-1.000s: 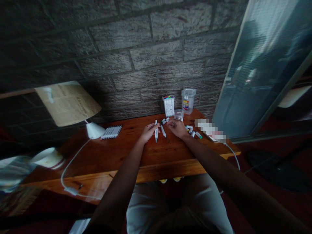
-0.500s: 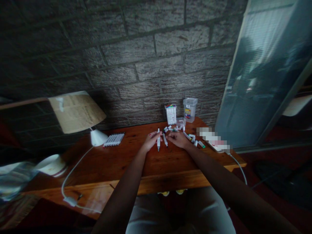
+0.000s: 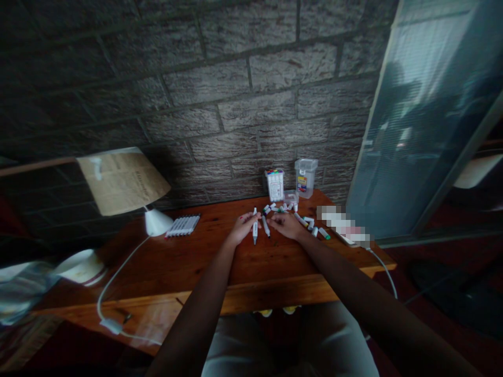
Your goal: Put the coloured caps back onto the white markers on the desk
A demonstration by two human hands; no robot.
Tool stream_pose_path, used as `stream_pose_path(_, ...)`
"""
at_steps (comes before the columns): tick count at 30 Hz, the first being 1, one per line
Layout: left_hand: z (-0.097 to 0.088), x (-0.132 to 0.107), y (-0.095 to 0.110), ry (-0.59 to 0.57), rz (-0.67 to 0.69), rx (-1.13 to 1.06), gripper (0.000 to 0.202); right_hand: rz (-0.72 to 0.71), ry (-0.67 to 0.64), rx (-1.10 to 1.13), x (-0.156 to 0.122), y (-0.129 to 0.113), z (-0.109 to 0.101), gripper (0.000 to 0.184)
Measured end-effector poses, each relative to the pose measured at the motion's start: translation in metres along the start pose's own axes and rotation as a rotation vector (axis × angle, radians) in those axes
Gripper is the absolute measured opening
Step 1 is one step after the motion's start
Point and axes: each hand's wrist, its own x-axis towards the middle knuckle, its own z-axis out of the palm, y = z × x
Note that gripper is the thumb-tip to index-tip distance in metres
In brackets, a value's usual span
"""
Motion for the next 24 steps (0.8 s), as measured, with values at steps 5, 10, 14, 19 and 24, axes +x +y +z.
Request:
stream_pose_path(5,0.001,0.002,-0.001,0.008,-0.003,-0.013,0.057,-0.022,0.042,0.005,0.002,0.0,-0.001,0.034)
stream_pose_path(10,0.001,0.002,-0.001,0.005,-0.013,-0.021,0.057,0.111,0.232,-0.065,0.004,0.003,-0.002,0.011)
stream_pose_path(14,0.0,0.001,0.0,0.0,-0.008,-0.019,0.057,0.261,0.279,-0.13,0.005,0.005,-0.003,0.008)
stream_pose_path(19,0.0,0.002,0.0,0.001,-0.01,-0.019,0.055,0.297,0.253,-0.174,0.005,0.006,-0.003,0.015)
stream_pose_path(24,0.001,0.002,-0.001,0.0,-0.006,-0.022,0.054,0.285,0.25,-0.159,0.004,0.011,-0.001,0.02)
